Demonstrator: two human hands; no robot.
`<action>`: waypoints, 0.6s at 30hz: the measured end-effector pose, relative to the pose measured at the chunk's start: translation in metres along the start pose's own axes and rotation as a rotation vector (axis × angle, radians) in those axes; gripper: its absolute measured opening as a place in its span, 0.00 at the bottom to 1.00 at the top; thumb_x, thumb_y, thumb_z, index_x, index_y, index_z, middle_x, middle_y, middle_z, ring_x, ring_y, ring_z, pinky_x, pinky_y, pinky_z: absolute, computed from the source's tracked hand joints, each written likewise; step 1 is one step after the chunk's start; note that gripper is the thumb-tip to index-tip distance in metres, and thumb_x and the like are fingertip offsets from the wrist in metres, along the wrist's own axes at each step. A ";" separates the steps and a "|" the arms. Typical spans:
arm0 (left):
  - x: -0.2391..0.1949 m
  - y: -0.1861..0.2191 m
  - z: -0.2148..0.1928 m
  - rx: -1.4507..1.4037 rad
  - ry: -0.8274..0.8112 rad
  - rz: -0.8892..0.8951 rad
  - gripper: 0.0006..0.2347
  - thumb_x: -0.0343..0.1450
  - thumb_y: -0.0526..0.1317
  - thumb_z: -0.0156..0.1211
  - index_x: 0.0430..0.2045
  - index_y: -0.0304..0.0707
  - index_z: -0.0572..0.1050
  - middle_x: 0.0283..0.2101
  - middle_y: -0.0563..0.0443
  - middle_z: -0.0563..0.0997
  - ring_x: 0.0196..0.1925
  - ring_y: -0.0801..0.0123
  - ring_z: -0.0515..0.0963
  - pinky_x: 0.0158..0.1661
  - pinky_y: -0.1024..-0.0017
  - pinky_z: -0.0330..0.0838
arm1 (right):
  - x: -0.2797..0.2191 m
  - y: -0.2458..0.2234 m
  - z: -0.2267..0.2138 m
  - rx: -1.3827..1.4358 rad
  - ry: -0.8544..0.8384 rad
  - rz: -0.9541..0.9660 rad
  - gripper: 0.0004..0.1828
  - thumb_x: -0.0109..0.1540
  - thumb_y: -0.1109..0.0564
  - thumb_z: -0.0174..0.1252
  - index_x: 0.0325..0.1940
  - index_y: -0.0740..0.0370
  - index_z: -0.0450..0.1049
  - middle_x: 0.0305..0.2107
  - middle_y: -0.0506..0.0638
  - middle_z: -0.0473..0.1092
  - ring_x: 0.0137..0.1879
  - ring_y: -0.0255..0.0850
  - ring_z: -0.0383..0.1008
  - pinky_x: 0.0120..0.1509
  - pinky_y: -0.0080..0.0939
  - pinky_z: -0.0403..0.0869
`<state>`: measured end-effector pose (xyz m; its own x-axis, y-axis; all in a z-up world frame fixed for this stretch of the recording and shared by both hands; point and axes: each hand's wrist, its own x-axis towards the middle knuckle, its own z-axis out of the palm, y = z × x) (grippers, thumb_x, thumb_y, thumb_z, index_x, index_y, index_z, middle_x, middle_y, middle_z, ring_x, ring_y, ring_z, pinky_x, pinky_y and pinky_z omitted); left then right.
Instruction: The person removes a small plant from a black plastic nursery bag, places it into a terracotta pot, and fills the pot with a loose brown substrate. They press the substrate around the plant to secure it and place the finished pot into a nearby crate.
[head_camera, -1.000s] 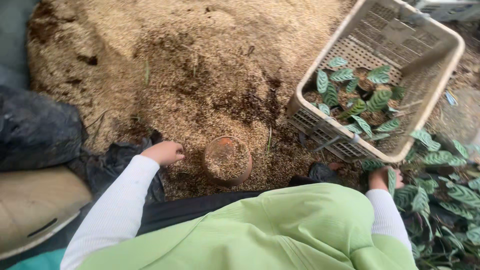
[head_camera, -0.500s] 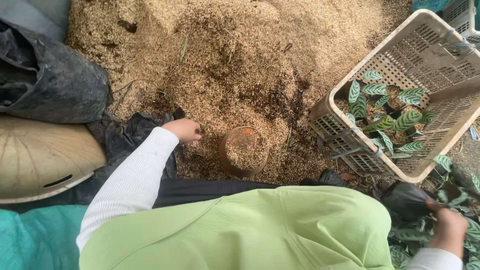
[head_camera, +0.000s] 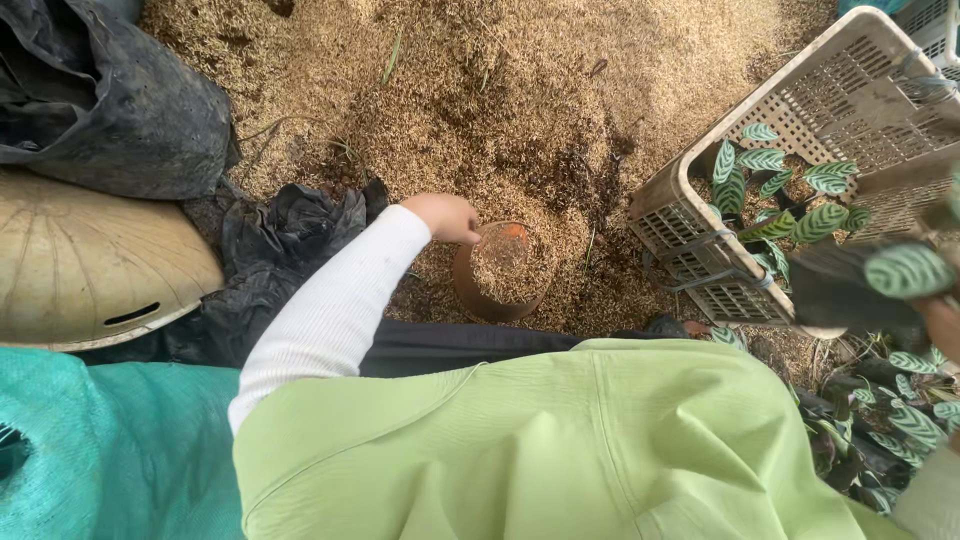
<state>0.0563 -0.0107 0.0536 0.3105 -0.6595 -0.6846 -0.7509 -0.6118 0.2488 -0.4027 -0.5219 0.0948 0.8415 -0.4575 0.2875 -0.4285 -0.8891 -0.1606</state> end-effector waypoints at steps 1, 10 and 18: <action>0.001 0.011 -0.002 -0.024 0.005 0.030 0.21 0.76 0.53 0.52 0.58 0.41 0.75 0.55 0.47 0.82 0.53 0.59 0.83 0.56 0.58 0.76 | 0.020 -0.023 -0.004 -0.043 0.026 -0.145 0.29 0.49 0.64 0.63 0.56 0.69 0.76 0.52 0.64 0.76 0.50 0.55 0.77 0.55 0.53 0.75; -0.010 0.042 0.015 0.081 -0.046 0.101 0.21 0.74 0.52 0.55 0.60 0.45 0.74 0.57 0.47 0.81 0.57 0.57 0.82 0.58 0.59 0.75 | 0.176 -0.262 0.077 0.122 -0.853 0.117 0.14 0.65 0.60 0.60 0.54 0.66 0.73 0.43 0.59 0.79 0.44 0.42 0.83 0.49 0.40 0.82; -0.002 -0.034 0.025 -0.013 -0.025 -0.088 0.19 0.76 0.50 0.54 0.56 0.38 0.75 0.56 0.42 0.81 0.56 0.55 0.81 0.58 0.58 0.74 | 0.128 -0.230 0.213 -0.353 -0.723 -0.357 0.34 0.56 0.64 0.63 0.66 0.69 0.64 0.56 0.61 0.70 0.50 0.49 0.79 0.54 0.43 0.80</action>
<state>0.0660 0.0223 0.0296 0.3602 -0.5914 -0.7215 -0.7134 -0.6730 0.1954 -0.1261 -0.3734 -0.0324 0.8956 -0.1381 -0.4228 -0.0761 -0.9841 0.1602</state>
